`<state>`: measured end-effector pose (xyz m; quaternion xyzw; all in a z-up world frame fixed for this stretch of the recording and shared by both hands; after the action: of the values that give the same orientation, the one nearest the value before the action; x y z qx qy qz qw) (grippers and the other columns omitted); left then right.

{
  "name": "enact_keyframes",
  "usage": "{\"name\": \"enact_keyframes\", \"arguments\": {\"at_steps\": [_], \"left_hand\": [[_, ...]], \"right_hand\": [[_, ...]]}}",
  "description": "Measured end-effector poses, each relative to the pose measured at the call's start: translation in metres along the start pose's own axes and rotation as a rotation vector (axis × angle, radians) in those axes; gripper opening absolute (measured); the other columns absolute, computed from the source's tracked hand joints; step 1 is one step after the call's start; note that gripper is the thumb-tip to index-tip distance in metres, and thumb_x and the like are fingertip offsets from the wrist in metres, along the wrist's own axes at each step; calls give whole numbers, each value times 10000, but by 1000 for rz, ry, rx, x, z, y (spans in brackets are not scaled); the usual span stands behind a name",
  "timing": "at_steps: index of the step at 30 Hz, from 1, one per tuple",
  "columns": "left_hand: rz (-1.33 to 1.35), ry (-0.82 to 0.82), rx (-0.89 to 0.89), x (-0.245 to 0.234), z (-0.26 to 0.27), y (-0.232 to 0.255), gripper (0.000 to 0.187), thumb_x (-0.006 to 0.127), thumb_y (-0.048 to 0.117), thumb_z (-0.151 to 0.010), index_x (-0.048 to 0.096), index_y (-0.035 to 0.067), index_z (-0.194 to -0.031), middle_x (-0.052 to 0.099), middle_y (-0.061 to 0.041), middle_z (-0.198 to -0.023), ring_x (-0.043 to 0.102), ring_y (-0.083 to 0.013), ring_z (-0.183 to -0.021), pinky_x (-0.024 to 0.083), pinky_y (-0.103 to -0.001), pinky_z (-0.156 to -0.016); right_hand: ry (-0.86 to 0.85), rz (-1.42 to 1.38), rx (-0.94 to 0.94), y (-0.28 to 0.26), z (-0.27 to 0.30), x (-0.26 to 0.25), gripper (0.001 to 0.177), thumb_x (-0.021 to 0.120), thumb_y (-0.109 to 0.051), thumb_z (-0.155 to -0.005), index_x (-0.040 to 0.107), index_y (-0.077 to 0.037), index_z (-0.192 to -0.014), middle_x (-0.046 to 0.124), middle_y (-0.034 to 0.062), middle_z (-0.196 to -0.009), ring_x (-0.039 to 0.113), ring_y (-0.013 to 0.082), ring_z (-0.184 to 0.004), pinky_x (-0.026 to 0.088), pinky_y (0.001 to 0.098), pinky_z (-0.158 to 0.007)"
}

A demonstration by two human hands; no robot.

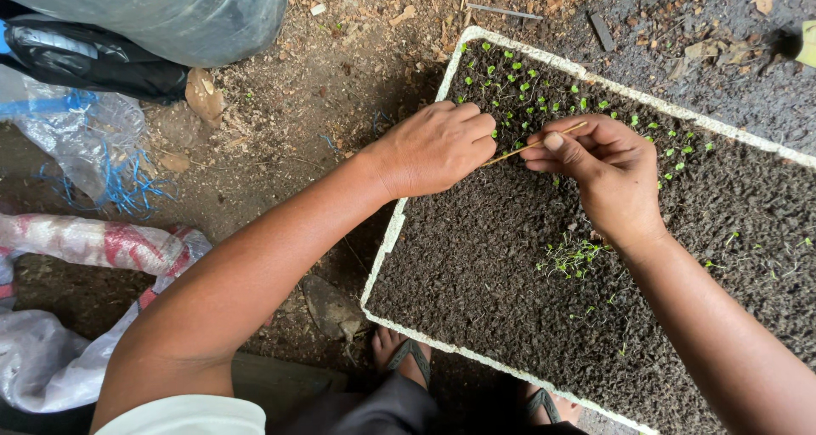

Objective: The person uses a small wooden stick to carefully transplant tiny green seedlings into a rectangular tray filled with dark soil. They pick up each seedling and place it into the soil, arranging them in neat rows within the tray.

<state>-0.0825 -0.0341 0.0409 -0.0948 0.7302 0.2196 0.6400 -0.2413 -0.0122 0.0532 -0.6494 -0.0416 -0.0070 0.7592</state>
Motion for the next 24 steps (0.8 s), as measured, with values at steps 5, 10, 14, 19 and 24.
{"name": "enact_keyframes", "arguments": {"at_steps": [5, 10, 14, 19, 24], "left_hand": [[-27, 29, 8, -8, -2, 2, 230, 477, 148, -1065, 632, 126, -896, 487, 27, -797, 606, -144, -798, 570, -324, -754], [-10, 25, 17, -7, -2, 2, 221, 476, 117, -1057, 639, 126, -908, 497, 23, -801, 611, -142, -798, 565, -323, -759], [81, 27, -9, 3, 0, -1, 229, 471, 80, -1045, 658, 101, -915, 522, 5, -788, 610, -168, -790, 568, -336, -776], [202, 187, -59, -16, 2, -9, 185, 516, 60, -1026, 653, 86, -904, 537, -18, -790, 604, -189, -762, 567, -334, -751], [353, 397, -98, -46, -1, -12, 132, 587, 21, -981, 668, 67, -887, 557, -29, -773, 594, -188, -709, 557, -315, -712]], "right_hand": [[-10, 52, -21, -2, -2, 1, 81, 603, 41, -1036, 615, 110, -1075, 700, 288, -977, 751, 326, -911, 663, 458, -823], [-21, 95, -48, -3, -1, 1, 77, 609, 49, -1037, 625, 118, -1069, 696, 297, -973, 746, 338, -912, 659, 469, -817], [-57, 158, -118, -4, 1, 3, 62, 614, 78, -1027, 655, 119, -1046, 697, 288, -933, 739, 331, -884, 647, 447, -812], [-79, 329, -212, -16, 6, 13, 50, 657, 64, -1016, 689, 97, -1033, 712, 251, -894, 738, 303, -844, 634, 432, -763], [-95, 397, -277, -12, 7, 13, 49, 696, 50, -985, 723, 63, -1024, 728, 225, -872, 742, 291, -818, 614, 418, -733]]}}
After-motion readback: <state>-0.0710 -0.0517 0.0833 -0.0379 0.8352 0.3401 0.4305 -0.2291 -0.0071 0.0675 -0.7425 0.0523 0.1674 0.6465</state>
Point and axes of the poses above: each hand's wrist, its own z-axis away from the middle knuckle, its own x-axis out of the palm, y = z × x, the point moved 7 cm from there along -z, towards the middle knuckle
